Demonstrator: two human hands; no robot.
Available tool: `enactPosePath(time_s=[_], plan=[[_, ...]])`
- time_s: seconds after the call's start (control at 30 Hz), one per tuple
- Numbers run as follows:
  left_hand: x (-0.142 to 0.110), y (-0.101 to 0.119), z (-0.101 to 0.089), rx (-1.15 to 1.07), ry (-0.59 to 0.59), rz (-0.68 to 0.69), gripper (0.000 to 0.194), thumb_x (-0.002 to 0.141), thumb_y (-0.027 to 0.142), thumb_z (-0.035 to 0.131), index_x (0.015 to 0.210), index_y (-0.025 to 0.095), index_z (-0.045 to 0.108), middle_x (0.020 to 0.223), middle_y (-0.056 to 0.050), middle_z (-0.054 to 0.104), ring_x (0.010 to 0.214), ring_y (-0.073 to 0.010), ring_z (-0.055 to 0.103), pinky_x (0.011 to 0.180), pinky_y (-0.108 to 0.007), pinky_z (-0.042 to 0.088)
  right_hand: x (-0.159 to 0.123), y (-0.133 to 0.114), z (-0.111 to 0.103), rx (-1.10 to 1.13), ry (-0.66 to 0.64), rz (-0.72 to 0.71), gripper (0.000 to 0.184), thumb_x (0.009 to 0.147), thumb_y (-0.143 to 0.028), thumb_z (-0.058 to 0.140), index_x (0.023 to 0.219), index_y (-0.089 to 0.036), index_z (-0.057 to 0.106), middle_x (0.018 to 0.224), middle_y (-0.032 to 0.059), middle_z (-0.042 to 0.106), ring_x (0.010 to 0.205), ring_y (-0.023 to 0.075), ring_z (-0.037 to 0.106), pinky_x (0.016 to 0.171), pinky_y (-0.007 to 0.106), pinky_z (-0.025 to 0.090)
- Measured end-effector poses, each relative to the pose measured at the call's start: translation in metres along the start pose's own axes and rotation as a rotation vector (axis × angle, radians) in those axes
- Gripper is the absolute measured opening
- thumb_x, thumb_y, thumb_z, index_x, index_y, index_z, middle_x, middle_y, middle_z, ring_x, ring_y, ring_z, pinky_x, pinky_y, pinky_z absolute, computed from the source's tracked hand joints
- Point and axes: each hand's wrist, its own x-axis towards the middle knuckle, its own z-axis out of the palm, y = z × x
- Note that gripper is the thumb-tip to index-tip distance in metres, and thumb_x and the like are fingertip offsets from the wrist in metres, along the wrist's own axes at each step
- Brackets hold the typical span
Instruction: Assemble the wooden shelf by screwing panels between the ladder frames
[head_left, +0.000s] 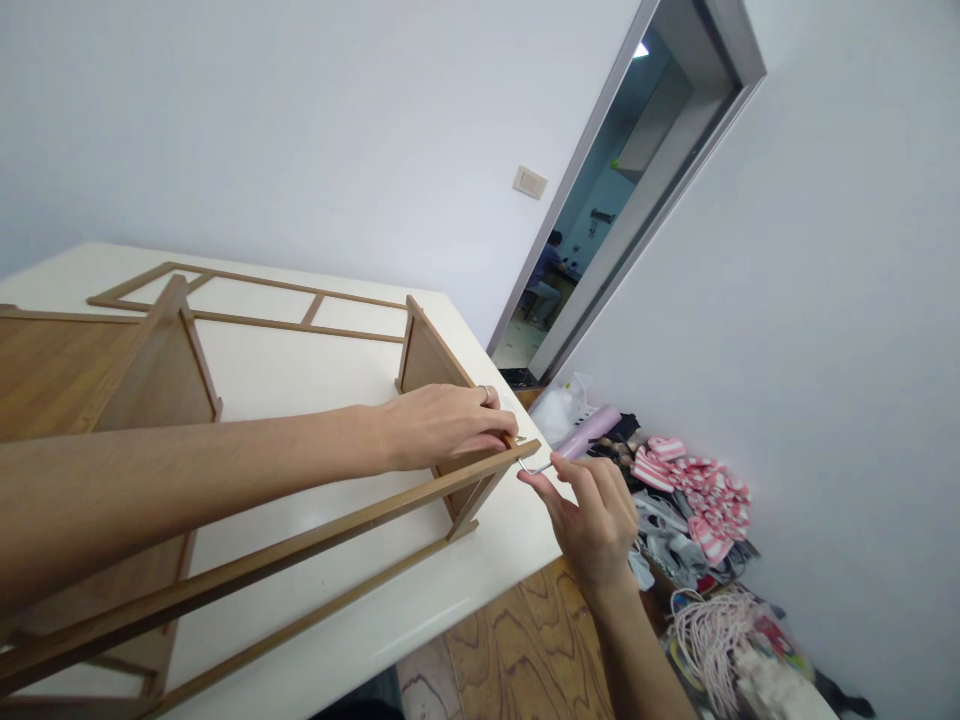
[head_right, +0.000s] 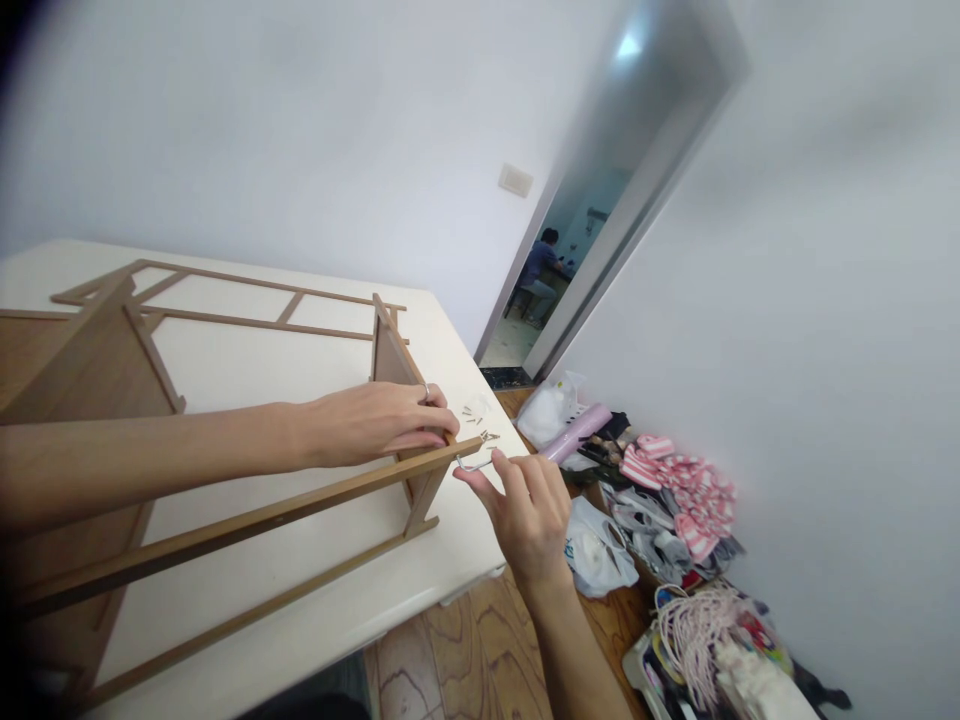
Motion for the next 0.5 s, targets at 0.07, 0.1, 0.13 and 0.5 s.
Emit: enactPosePath(time_s=[0.07, 0.1, 0.13, 0.5], plan=[[0.0, 0.0, 0.001, 0.004, 0.006, -0.003, 0.029, 0.108, 0.036, 0.039, 0.122, 0.028, 0.063, 0.12, -0.006, 0.062, 0.099, -0.0199, 0.067, 0.086, -0.03, 0.051, 0.0, -0.003, 0.0, 0.018, -0.027, 0.024, 0.021, 0.091, -0.027, 0.077, 0.099, -0.017, 0.061, 0.071, 0.0015, 0.062, 0.066, 0.0157, 0.055, 0.064, 0.029, 0.044], [0.0, 0.0, 0.001, 0.007, 0.007, -0.007, 0.029, 0.108, 0.036, 0.039, 0.122, 0.028, 0.063, 0.12, -0.006, 0.062, 0.099, -0.0199, 0.067, 0.085, -0.03, 0.051, 0.0, -0.004, 0.001, 0.027, -0.039, 0.035, 0.019, 0.093, -0.027, 0.076, 0.097, -0.017, 0.061, 0.07, 0.0008, 0.06, 0.065, 0.015, 0.054, 0.064, 0.028, 0.043], [0.0, 0.0, 0.001, 0.014, 0.007, -0.011, 0.029, 0.108, 0.036, 0.039, 0.123, 0.028, 0.062, 0.121, -0.006, 0.061, 0.099, -0.02, 0.067, 0.085, -0.03, 0.051, 0.0, -0.006, 0.001, 0.034, -0.048, 0.046, 0.017, 0.094, -0.027, 0.074, 0.095, -0.017, 0.06, 0.069, 0.0003, 0.06, 0.064, 0.0145, 0.054, 0.063, 0.028, 0.043], [0.0, 0.003, -0.001, 0.077, 0.004, -0.052, 0.029, 0.109, 0.04, 0.038, 0.122, 0.03, 0.062, 0.121, -0.005, 0.062, 0.091, -0.018, 0.067, 0.074, -0.027, 0.05, 0.001, -0.014, 0.003, 0.131, -0.072, 0.198, 0.014, 0.099, -0.029, 0.068, 0.097, -0.018, 0.06, 0.07, -0.0016, 0.055, 0.063, 0.013, 0.056, 0.06, 0.026, 0.044]])
